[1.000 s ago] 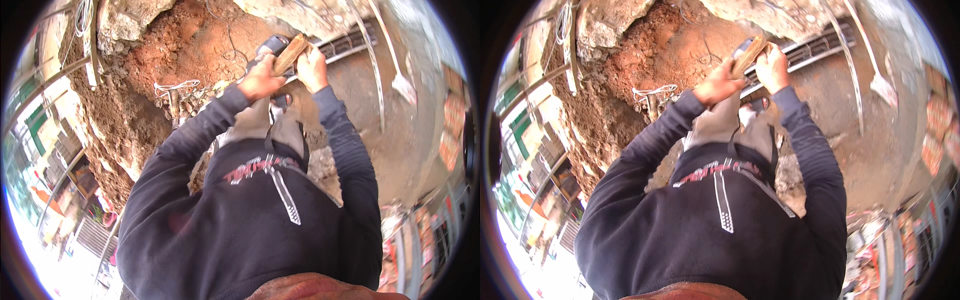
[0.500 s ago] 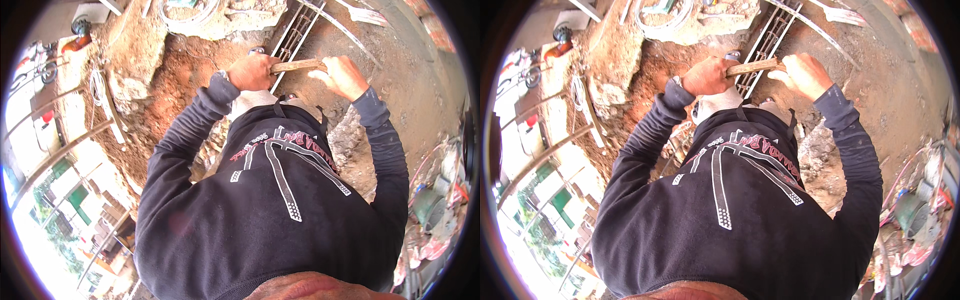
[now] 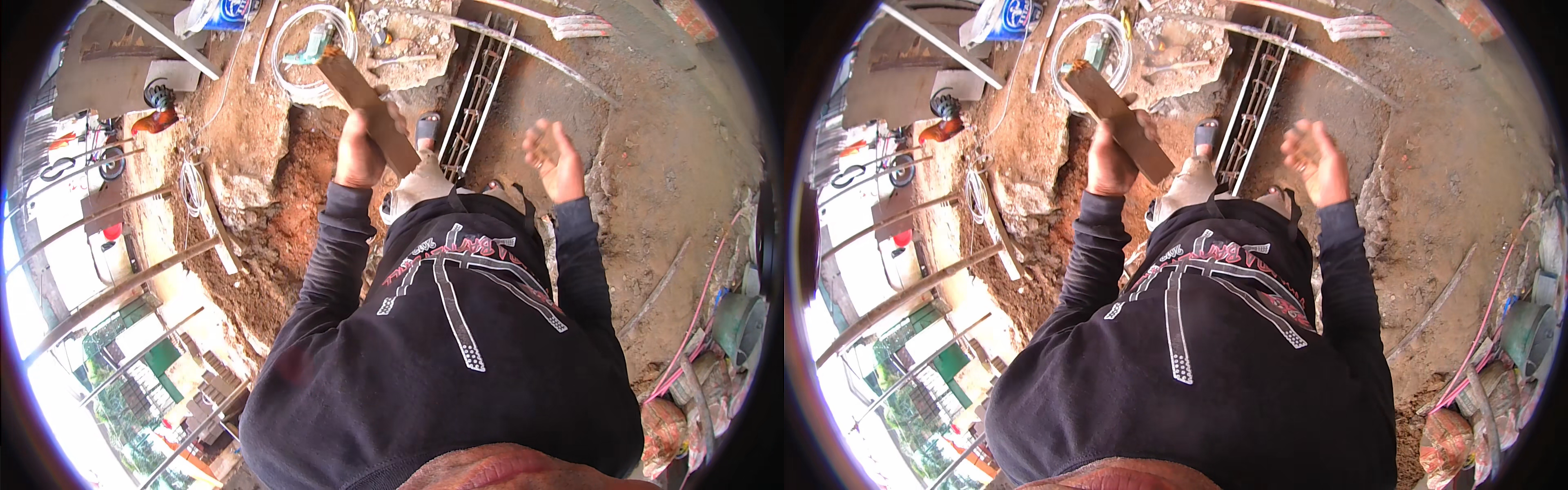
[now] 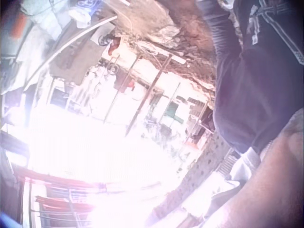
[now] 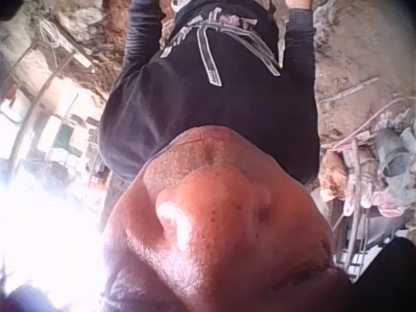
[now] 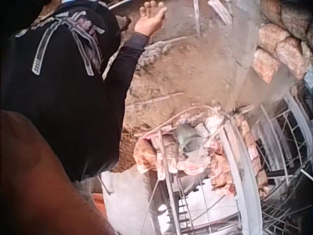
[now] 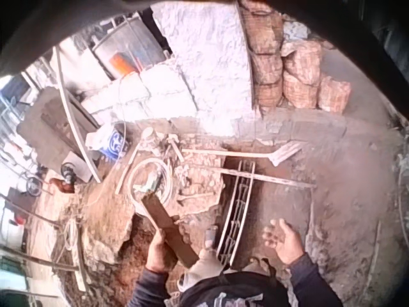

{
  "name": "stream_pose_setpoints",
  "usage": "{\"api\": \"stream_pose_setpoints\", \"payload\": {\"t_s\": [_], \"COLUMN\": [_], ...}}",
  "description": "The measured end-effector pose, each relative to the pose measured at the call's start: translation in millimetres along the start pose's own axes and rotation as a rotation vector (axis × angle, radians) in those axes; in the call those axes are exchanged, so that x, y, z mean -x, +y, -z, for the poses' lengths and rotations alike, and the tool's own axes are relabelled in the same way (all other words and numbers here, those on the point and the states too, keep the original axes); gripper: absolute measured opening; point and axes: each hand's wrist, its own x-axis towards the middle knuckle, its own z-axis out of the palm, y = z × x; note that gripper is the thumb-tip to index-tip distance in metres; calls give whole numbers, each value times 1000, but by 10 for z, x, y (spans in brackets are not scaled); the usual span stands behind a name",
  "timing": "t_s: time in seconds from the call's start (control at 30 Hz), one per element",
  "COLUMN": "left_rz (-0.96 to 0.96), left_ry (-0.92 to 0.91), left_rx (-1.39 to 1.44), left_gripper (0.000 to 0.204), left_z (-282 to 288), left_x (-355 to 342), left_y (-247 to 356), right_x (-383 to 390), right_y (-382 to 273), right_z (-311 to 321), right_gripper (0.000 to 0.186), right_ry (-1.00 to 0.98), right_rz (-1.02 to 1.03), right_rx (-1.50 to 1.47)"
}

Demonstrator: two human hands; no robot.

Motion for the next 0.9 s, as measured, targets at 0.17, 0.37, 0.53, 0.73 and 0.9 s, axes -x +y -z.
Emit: {"api": "stream_pose_setpoints", "payload": {"t_s": [0.17, 0.37, 0.53, 0.73, 0.9], "left_rz": [-20, -101, -71, 81, 718], "left_ry": [137, -8, -412, -623, -273], "left_rx": [-293, -1467, -1816, -1739, -1141], "left_gripper": [50, 70, 68, 70, 39], "left_z": [273, 377, 591, 1469, 3231], "left_x": [328, 370, -41, -468, -681], "left_y": [-1, -28, -483, -1189, -2334], "right_x": [-895, -637, -460, -369, -979], "right_y": [728, 986, 877, 1791, 2851], "right_z": [424, -1109, -791, 55, 873], "right_gripper": [59, 86, 57, 51, 49], "right_ry": [506, -157, -224, 171, 285], "right_rz": [62, -55, -417, -527, -595], "right_rx": [169, 160, 608, 421, 359]}}
